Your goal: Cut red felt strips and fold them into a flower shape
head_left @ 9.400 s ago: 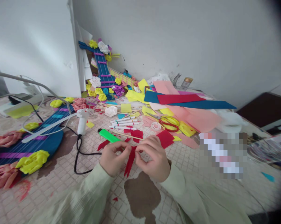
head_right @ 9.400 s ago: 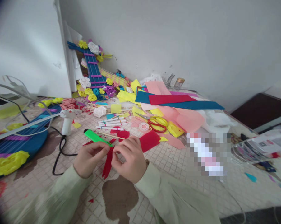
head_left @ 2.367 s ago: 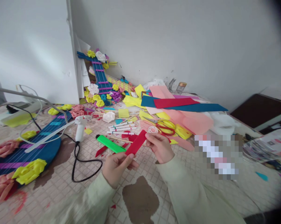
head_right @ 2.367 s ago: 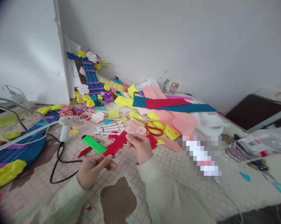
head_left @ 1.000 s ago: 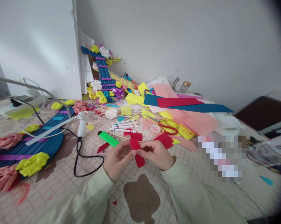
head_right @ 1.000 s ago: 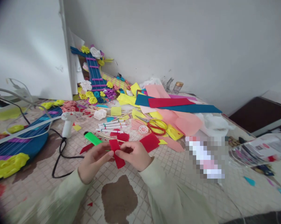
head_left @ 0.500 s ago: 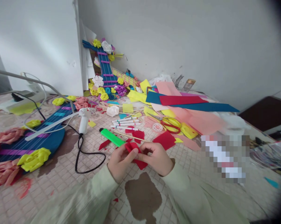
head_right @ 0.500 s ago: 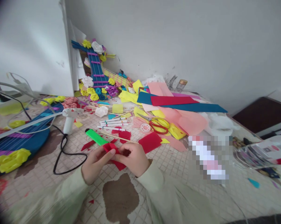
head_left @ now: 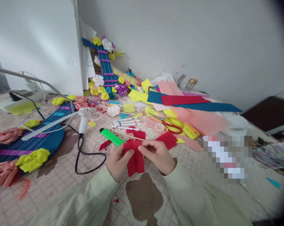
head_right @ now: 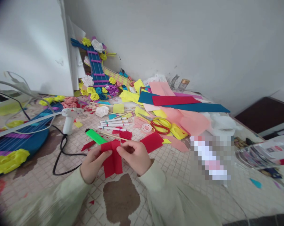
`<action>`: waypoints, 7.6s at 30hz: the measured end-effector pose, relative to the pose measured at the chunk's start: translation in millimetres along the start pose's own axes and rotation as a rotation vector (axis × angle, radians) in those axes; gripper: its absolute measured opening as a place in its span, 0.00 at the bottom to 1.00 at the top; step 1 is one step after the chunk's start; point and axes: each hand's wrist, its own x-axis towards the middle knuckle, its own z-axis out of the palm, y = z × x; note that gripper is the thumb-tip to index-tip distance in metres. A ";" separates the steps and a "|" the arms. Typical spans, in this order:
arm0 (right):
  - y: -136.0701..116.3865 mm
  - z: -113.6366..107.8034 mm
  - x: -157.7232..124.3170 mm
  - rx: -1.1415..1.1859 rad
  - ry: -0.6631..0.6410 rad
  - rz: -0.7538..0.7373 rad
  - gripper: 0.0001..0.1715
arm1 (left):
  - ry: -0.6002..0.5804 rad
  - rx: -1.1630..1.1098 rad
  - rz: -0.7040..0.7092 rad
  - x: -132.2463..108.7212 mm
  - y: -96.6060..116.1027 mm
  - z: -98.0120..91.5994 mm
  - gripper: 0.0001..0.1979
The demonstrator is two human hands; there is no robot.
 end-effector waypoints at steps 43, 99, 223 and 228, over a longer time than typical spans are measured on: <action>-5.7 0.5 -4.2 -0.151 0.049 -0.240 0.07 | -0.024 0.305 0.051 -2.6 -0.2 -0.2 0.11; -0.5 -2.9 1.0 0.192 -0.070 0.069 0.09 | -0.017 0.404 0.077 -7.9 10.9 2.0 0.11; -7.5 -11.6 1.8 0.191 -0.239 0.174 0.09 | -0.072 0.139 0.327 -3.1 10.3 -1.9 0.02; -7.9 -12.8 1.8 0.207 -0.250 0.154 0.09 | -0.087 0.138 0.308 -4.5 15.5 -0.5 0.02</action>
